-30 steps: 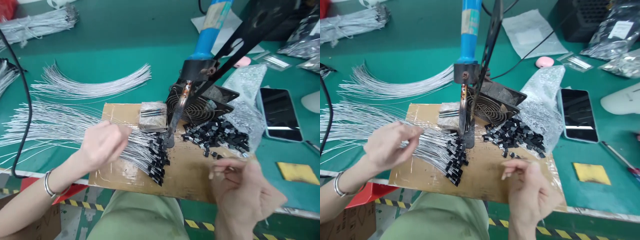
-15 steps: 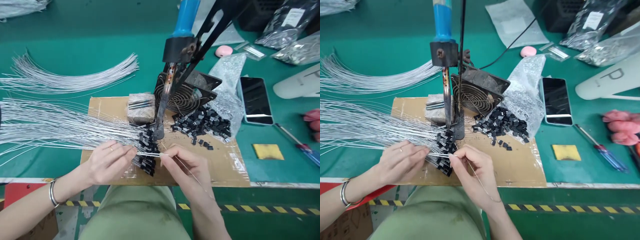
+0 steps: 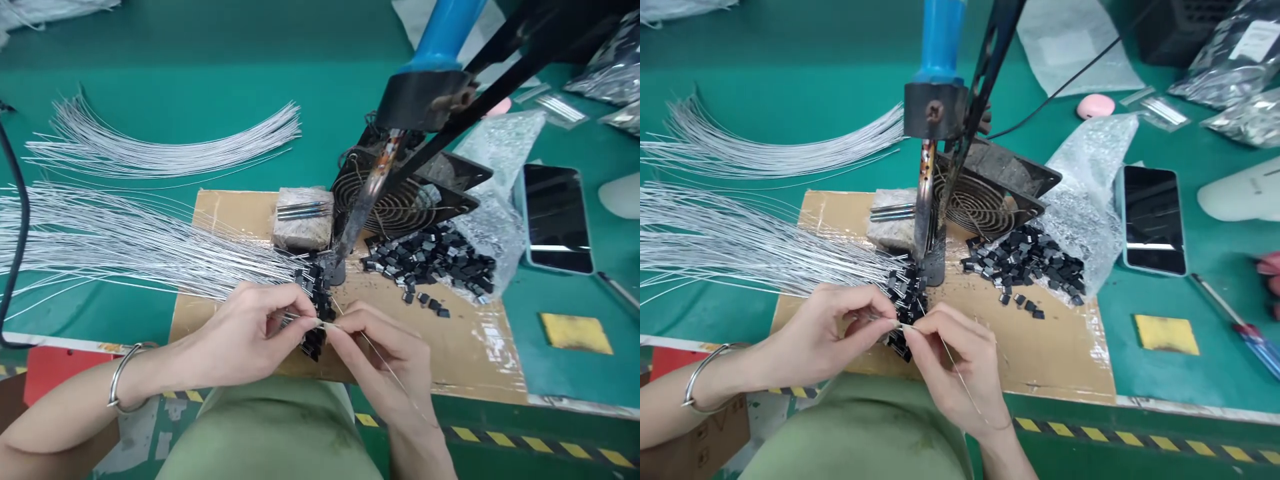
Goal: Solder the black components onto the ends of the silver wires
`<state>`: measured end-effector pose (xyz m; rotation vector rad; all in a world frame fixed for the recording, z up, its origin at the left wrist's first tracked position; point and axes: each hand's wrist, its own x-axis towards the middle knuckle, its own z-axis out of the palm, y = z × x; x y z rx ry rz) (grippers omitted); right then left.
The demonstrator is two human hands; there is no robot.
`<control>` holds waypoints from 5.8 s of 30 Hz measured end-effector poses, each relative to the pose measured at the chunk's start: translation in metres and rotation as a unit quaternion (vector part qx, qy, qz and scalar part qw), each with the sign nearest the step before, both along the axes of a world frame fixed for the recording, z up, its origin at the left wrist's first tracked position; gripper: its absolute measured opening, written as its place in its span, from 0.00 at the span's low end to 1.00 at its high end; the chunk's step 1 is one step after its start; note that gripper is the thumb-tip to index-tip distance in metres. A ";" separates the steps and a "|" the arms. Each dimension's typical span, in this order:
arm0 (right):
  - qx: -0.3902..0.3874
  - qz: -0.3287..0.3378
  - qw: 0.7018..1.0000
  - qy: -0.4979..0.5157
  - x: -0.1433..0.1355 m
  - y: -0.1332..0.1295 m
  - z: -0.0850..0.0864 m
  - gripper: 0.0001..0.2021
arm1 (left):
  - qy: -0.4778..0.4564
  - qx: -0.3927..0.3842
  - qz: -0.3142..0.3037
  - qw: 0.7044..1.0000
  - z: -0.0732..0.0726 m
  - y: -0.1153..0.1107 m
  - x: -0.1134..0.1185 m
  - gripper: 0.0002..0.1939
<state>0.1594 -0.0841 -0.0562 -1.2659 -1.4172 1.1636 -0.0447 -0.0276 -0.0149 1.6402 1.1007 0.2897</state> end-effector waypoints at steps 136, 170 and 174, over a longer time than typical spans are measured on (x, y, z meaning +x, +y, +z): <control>-0.210 -0.163 0.890 0.369 -0.037 0.008 -0.004 0.04 | -0.113 0.076 0.235 0.962 -0.010 -0.013 0.026 0.08; -0.260 -0.150 0.846 0.441 -0.034 0.012 0.001 0.05 | -0.092 0.124 0.218 0.964 -0.017 -0.019 0.027 0.08; -0.255 -0.160 0.837 0.456 -0.039 0.011 0.001 0.04 | -0.101 0.108 0.236 0.960 -0.018 -0.019 0.029 0.08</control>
